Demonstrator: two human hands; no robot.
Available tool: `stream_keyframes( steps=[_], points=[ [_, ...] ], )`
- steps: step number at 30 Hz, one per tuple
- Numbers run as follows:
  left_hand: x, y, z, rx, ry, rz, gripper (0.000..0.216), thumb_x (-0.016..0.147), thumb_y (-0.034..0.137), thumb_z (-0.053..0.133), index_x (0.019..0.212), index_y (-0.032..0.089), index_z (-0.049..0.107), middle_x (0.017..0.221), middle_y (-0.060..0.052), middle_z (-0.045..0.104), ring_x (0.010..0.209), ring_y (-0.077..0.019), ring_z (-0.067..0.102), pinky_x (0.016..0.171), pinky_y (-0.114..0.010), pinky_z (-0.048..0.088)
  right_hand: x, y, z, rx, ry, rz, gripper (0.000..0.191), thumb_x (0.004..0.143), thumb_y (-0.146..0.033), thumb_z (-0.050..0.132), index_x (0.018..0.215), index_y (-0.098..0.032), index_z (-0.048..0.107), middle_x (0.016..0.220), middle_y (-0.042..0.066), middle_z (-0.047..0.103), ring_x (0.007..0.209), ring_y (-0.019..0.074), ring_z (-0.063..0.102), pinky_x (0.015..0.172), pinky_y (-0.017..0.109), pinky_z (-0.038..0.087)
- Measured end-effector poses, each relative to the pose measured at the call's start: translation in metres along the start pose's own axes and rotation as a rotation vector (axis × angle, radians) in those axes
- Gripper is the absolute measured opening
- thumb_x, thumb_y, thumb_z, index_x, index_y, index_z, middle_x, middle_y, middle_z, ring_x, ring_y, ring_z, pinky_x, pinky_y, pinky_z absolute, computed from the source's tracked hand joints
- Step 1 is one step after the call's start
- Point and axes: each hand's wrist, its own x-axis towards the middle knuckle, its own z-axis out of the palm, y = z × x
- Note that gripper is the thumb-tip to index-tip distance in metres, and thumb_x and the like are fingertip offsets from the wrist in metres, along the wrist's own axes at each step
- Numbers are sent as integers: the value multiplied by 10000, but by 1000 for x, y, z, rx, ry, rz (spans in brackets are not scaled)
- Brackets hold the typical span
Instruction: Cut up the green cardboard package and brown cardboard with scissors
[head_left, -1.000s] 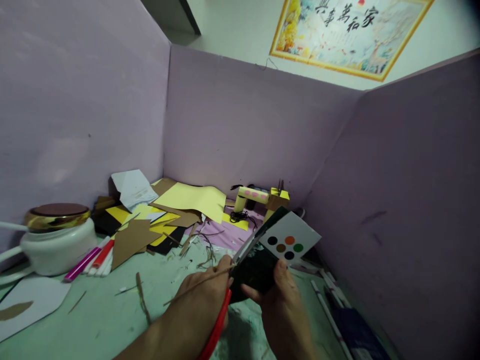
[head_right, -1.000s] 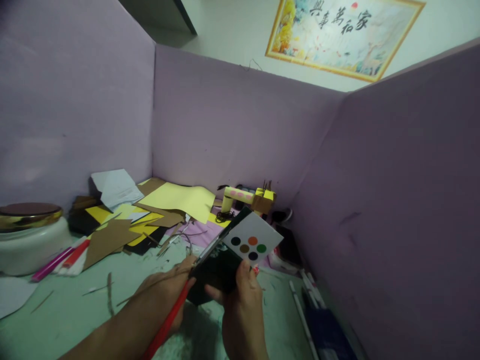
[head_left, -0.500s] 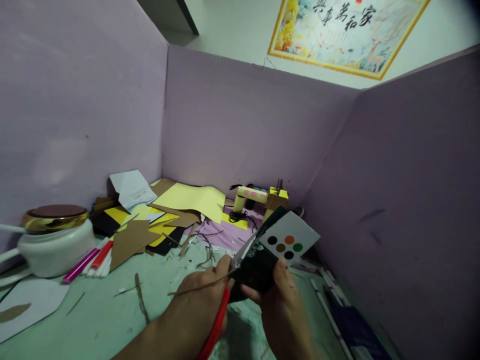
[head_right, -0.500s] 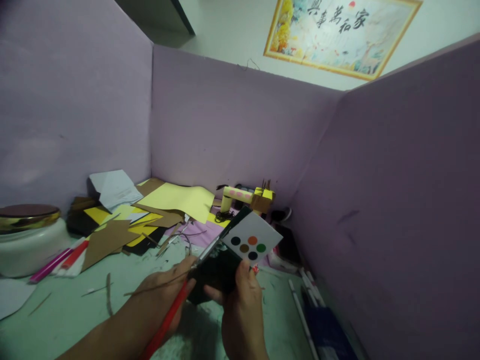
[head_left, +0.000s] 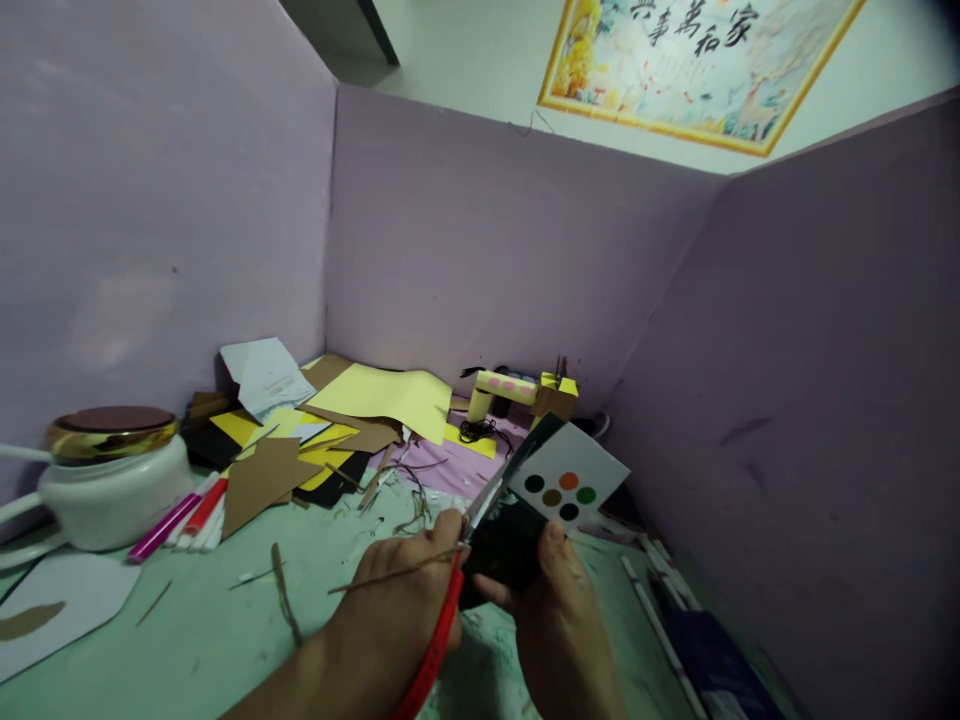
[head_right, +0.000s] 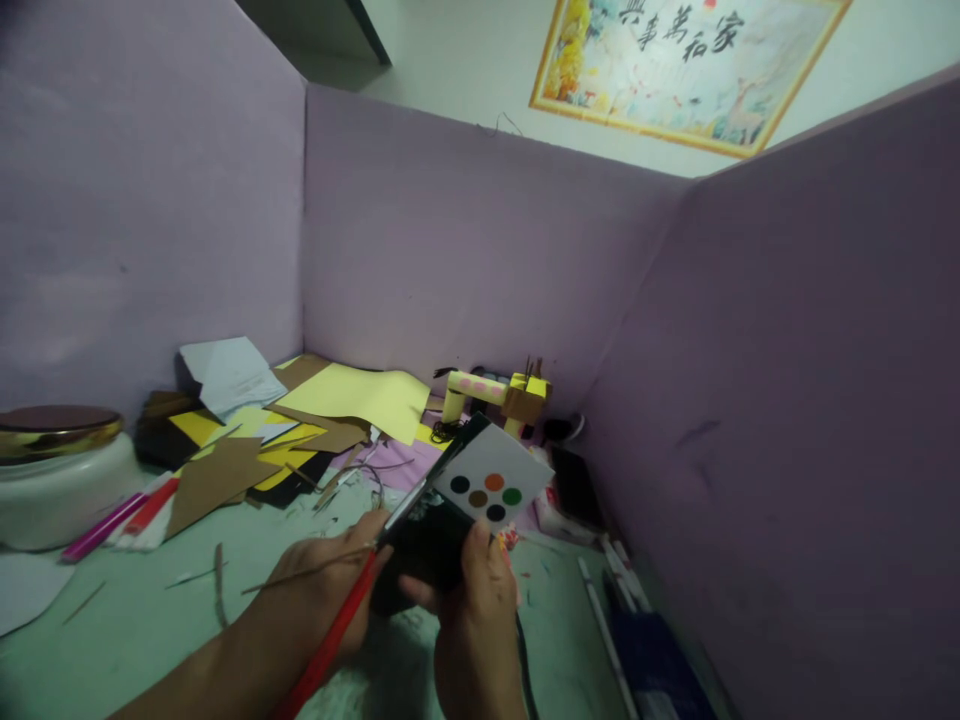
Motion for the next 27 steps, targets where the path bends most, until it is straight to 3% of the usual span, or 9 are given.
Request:
stream_keyframes(
  steps=[6, 11, 20, 27],
  points=[
    [2, -7, 10, 45, 93, 130, 317, 835, 172, 334, 1073, 172, 544, 687, -61, 686, 584, -245, 666, 547, -327, 507, 1, -1, 0, 6, -7, -2, 434, 775, -550, 581, 1013, -187, 598, 989, 96, 679, 844, 259, 661, 534, 331, 594],
    [-3, -1, 4, 166, 214, 125, 312, 868, 191, 283, 986, 172, 571, 770, -103, 651, 686, -268, 641, 607, -418, 513, -1, -4, 1, 63, -28, 29, 440, 762, -530, 614, 1036, -186, 594, 987, 91, 689, 801, 239, 674, 515, 311, 593],
    [-5, 3, -8, 183, 113, 55, 330, 870, 196, 291, 1019, 176, 585, 772, -111, 649, 707, -287, 627, 627, -441, 504, -5, -3, 3, 27, -13, 17, 416, 765, -528, 606, 1018, -198, 628, 989, 81, 701, 842, 263, 679, 527, 331, 596],
    [-3, -1, -14, 107, -29, 56, 329, 861, 204, 324, 1100, 179, 548, 787, -80, 684, 710, -242, 653, 648, -340, 493, -3, -1, 1, 27, 1, 22, 387, 763, -525, 609, 967, -199, 647, 996, 95, 695, 852, 270, 673, 516, 329, 593]
  ],
)
